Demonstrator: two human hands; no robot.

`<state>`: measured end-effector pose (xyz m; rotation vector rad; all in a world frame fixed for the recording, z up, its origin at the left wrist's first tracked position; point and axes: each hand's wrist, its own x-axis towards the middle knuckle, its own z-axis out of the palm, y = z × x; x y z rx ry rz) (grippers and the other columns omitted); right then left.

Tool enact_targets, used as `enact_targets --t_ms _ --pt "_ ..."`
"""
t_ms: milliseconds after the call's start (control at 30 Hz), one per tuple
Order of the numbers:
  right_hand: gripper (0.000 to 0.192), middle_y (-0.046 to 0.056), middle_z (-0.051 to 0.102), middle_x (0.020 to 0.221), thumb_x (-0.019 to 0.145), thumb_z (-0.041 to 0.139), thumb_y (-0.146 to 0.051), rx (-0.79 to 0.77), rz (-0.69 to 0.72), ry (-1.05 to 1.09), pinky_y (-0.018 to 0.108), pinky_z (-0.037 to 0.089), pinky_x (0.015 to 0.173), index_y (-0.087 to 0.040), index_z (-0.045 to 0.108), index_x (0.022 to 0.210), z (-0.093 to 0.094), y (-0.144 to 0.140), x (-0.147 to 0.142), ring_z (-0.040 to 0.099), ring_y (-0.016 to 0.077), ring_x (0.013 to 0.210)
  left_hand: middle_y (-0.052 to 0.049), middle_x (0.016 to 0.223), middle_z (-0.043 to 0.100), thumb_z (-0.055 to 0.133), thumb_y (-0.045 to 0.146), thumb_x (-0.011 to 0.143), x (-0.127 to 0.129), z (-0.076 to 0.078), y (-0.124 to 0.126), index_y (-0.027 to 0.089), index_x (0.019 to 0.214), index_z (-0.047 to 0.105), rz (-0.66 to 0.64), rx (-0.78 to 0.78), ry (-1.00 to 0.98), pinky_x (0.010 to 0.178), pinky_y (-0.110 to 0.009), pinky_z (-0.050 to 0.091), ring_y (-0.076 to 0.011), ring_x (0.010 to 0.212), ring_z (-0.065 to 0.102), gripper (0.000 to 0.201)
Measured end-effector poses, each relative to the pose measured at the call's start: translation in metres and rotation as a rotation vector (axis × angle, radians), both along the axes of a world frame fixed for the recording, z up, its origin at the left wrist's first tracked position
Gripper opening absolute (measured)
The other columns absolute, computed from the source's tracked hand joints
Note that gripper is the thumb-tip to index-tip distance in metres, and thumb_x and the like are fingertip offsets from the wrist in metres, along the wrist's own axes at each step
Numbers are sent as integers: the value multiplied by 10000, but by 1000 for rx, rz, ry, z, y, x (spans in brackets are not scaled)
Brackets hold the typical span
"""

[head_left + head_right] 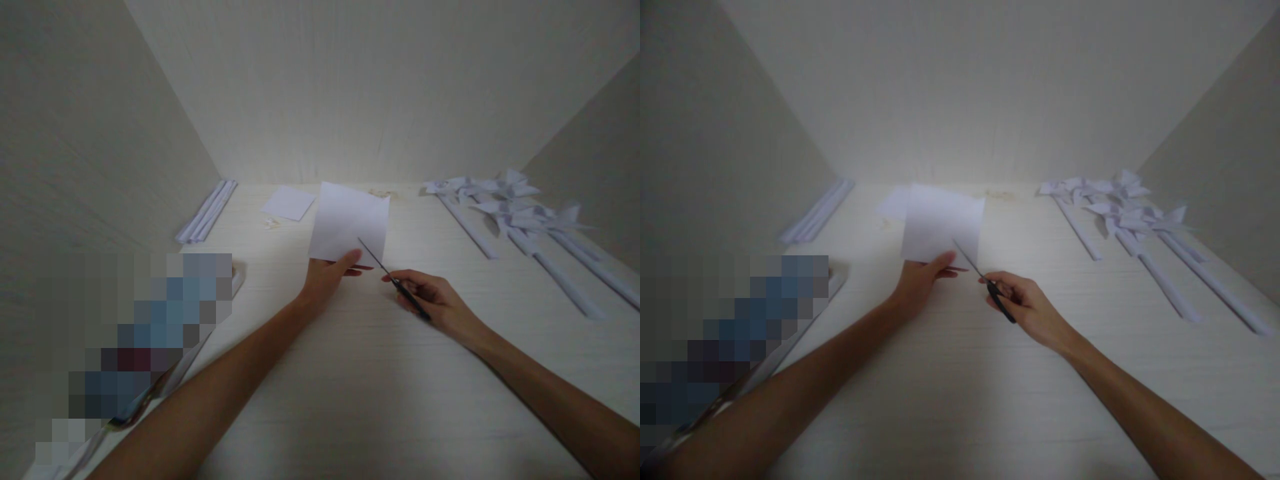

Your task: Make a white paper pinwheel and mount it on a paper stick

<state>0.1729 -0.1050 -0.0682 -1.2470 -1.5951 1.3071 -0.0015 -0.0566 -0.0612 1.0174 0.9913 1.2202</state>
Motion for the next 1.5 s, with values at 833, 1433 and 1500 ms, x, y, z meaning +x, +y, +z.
enact_targets --t_ms 833,1433,1500 --pt "281 -63 292 561 737 545 -311 12 18 12 193 250 418 -185 550 989 3 -2 -1 287 64 475 -62 750 664 639 266 610 0 1 -2 116 805 602 -52 26 8 513 -222 509 -149 578 633 249" --pt "296 -63 275 561 743 532 -355 9 36 20 212 207 413 -162 531 967 5 -1 -2 267 64 468 -62 755 671 638 258 612 0 2 -3 114 789 604 -65 27 59 507 -216 516 -142 577 630 230" --pt "309 -63 275 557 742 530 -374 9 32 21 213 205 410 -166 528 971 5 -1 -2 266 65 466 -63 756 670 639 255 611 0 1 -3 116 783 604 -66 28 55 511 -221 516 -146 583 631 224"
